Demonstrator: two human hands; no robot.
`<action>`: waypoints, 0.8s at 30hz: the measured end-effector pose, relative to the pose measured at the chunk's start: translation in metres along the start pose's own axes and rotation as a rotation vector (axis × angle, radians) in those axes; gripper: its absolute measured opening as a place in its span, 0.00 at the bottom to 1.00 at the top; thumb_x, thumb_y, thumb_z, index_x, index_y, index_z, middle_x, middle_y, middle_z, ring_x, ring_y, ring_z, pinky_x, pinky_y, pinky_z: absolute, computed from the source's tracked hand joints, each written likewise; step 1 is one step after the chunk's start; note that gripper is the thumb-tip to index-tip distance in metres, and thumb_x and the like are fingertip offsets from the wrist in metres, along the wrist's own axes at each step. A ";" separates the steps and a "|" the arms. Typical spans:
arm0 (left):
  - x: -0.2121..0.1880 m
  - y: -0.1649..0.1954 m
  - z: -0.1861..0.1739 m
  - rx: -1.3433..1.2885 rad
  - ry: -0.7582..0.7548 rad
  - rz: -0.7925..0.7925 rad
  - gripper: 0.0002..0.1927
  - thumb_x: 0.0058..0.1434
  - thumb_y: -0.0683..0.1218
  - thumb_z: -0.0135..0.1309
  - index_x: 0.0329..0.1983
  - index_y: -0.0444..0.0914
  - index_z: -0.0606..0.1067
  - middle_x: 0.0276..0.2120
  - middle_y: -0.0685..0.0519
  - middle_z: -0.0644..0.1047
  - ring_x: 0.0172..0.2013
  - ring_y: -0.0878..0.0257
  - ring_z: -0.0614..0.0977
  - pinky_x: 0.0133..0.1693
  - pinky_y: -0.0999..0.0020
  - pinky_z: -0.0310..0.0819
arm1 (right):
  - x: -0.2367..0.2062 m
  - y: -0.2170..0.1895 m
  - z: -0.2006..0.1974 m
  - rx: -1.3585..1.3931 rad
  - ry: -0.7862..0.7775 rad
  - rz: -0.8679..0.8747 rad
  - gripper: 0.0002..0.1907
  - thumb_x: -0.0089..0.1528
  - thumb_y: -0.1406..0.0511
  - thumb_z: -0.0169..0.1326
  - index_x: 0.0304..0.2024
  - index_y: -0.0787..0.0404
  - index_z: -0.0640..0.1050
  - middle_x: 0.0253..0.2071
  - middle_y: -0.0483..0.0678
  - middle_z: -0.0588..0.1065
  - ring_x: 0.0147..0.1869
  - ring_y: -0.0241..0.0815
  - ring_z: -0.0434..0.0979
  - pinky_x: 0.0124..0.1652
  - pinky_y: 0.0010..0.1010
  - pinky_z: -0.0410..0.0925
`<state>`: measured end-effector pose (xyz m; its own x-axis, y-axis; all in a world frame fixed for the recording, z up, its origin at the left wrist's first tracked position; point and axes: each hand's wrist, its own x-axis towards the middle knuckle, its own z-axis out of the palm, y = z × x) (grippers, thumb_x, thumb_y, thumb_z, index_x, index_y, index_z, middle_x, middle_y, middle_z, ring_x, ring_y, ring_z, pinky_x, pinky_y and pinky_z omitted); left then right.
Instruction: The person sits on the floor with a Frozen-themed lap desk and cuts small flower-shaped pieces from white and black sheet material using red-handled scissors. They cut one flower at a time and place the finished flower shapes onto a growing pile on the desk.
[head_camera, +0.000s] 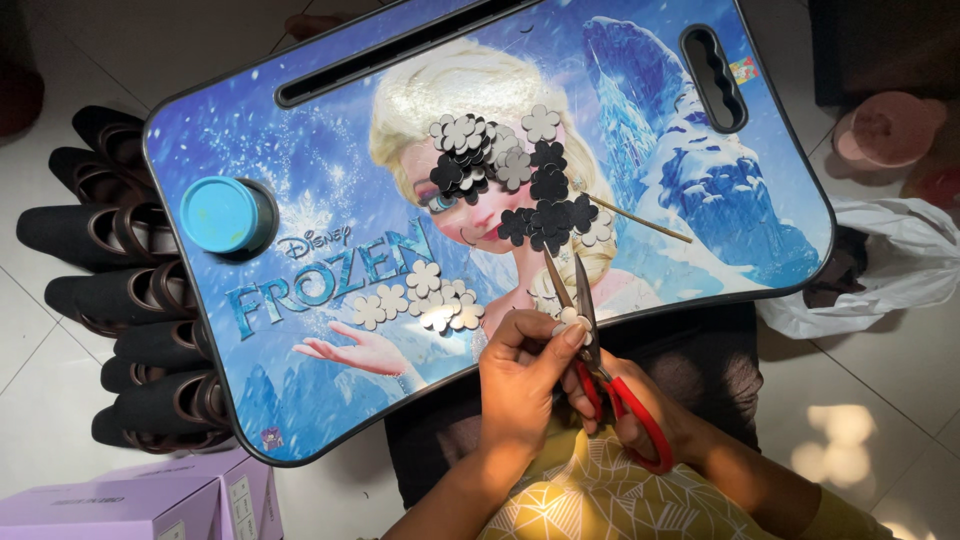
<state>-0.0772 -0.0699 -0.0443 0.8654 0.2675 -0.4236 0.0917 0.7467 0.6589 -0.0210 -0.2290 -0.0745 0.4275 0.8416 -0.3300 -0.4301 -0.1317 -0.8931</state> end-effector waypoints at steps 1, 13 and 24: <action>0.000 -0.002 -0.001 0.006 0.002 0.024 0.09 0.63 0.40 0.61 0.34 0.35 0.71 0.23 0.50 0.76 0.17 0.66 0.75 0.20 0.73 0.69 | 0.000 0.000 0.000 -0.006 -0.007 -0.004 0.59 0.42 0.21 0.51 0.47 0.65 0.67 0.31 0.45 0.67 0.32 0.34 0.67 0.33 0.27 0.69; 0.003 -0.002 -0.008 0.038 -0.008 0.018 0.08 0.63 0.39 0.59 0.43 0.35 0.73 0.27 0.52 0.77 0.24 0.67 0.78 0.28 0.72 0.73 | 0.001 0.001 0.000 0.016 0.055 -0.005 0.61 0.40 0.21 0.51 0.49 0.66 0.67 0.31 0.45 0.66 0.32 0.34 0.67 0.33 0.28 0.70; 0.006 0.014 -0.016 0.261 -0.009 0.044 0.10 0.64 0.39 0.59 0.47 0.30 0.78 0.36 0.53 0.81 0.34 0.72 0.79 0.40 0.77 0.74 | -0.005 -0.019 -0.013 -0.172 -0.050 0.031 0.63 0.43 0.21 0.49 0.53 0.66 0.69 0.32 0.45 0.66 0.35 0.35 0.66 0.36 0.29 0.68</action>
<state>-0.0784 -0.0482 -0.0474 0.8756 0.2904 -0.3860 0.1765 0.5515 0.8153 -0.0049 -0.2370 -0.0600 0.3741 0.8603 -0.3464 -0.2984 -0.2420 -0.9232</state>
